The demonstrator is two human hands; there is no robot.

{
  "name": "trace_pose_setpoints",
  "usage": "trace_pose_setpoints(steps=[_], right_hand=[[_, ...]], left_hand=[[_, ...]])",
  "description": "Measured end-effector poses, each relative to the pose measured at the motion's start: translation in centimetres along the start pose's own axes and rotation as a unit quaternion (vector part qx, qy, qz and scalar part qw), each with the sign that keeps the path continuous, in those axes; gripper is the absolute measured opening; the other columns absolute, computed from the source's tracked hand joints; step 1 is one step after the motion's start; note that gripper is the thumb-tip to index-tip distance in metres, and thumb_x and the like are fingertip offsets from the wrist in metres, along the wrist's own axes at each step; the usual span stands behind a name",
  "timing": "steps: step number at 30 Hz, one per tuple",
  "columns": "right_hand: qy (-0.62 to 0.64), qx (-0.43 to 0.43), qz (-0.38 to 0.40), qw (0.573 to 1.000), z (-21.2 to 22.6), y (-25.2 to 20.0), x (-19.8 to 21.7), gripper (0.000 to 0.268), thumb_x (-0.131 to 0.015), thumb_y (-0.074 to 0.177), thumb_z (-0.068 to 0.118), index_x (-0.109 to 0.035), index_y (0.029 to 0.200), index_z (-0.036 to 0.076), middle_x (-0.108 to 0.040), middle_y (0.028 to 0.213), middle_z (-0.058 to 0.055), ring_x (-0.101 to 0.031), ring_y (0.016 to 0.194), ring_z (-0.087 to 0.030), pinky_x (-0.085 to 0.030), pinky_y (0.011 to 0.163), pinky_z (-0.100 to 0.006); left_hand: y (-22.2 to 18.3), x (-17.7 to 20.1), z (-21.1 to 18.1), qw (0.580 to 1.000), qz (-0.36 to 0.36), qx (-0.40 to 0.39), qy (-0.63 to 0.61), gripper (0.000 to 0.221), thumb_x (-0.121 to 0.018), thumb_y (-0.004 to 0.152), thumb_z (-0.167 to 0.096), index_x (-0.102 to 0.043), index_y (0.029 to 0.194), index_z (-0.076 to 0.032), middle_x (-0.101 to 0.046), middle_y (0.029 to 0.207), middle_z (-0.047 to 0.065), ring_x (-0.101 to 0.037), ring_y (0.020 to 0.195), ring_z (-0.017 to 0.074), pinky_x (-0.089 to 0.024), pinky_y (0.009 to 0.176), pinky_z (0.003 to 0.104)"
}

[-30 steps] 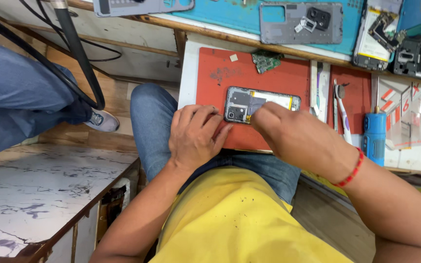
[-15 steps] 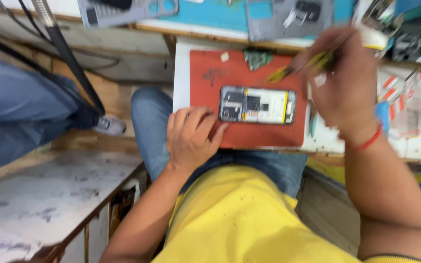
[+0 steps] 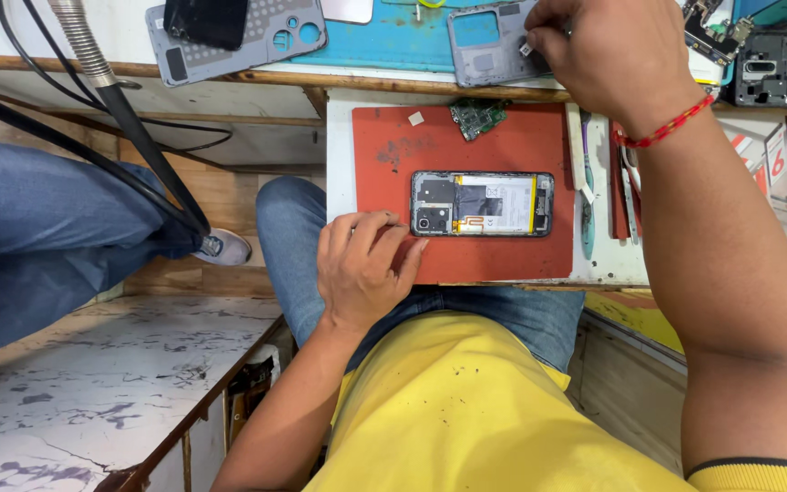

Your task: The person disassembles a smartphone using a plastic spudger and a screwdriver. They remove screws, separate the back cover, and handle internal components on a cluttered workbench.

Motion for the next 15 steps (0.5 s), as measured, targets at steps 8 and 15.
trace_pose_setpoints(steps=[8,15], right_hand=[[-0.101,0.019,-0.017,0.995,1.2,0.4,-0.6,0.008,-0.082,0.091,0.024,-0.082,0.091,0.016,-0.072,0.081,-0.006,-0.067,0.068,-0.027,-0.051,0.06,-0.04],[-0.169,0.039,-0.002,0.985,1.2,1.5,-1.2,0.008,-0.075,0.081,0.017,-0.075,0.077,0.011,-0.068,0.073,-0.009,-0.064,0.061,-0.027,-0.051,0.057,-0.039]], left_hand=[[-0.1,-0.1,0.2,1.0,0.005,0.002,0.001,0.024,-0.086,0.082,-0.027,-0.077,0.094,-0.009,-0.068,0.105,0.002,-0.062,0.101,0.024,-0.047,0.088,0.04],[-0.2,-0.2,0.2,1.0,0.005,0.003,-0.01,0.024,-0.086,0.082,-0.028,-0.077,0.095,-0.009,-0.068,0.106,0.002,-0.062,0.102,0.0245,-0.046,0.088,0.041]])
Point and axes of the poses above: each hand's wrist, its own y-axis towards the middle knuckle, its own x-axis out of the back of the hand, z = x × y, the point moved 1 cm from there along y, towards the middle knuckle
